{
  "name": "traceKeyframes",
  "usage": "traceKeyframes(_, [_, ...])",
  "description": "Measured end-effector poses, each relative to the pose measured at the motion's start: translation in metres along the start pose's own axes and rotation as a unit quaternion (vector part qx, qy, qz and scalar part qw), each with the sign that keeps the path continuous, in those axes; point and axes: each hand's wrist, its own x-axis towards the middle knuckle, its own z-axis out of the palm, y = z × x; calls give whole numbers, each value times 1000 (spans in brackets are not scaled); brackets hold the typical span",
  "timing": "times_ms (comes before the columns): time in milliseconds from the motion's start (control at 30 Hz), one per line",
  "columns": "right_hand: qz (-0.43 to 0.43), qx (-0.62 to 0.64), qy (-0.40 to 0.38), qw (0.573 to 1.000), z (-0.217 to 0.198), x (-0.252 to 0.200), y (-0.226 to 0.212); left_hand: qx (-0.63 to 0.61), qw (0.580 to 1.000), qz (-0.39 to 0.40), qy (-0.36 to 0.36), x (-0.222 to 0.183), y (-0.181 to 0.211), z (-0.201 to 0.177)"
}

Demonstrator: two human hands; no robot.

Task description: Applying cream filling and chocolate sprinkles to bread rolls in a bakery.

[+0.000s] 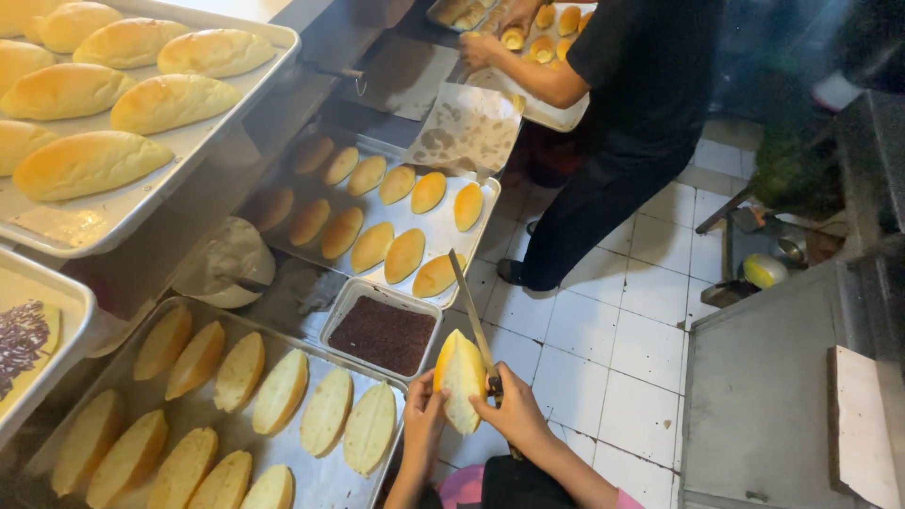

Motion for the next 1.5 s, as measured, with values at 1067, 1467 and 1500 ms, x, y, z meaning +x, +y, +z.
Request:
traceKeyframes(1067, [-2, 276, -129, 953, -22, 30, -80, -257, 959, -40, -114, -14, 112, 24])
traceKeyframes(1467, [-198, -74, -116, 971, -8, -4, -120, -254, 965, 71, 13, -33, 89, 8])
traceKeyframes(1500, [-186, -65, -140, 970, -6, -8, -127, -257, 962, 84, 31, -35, 90, 6])
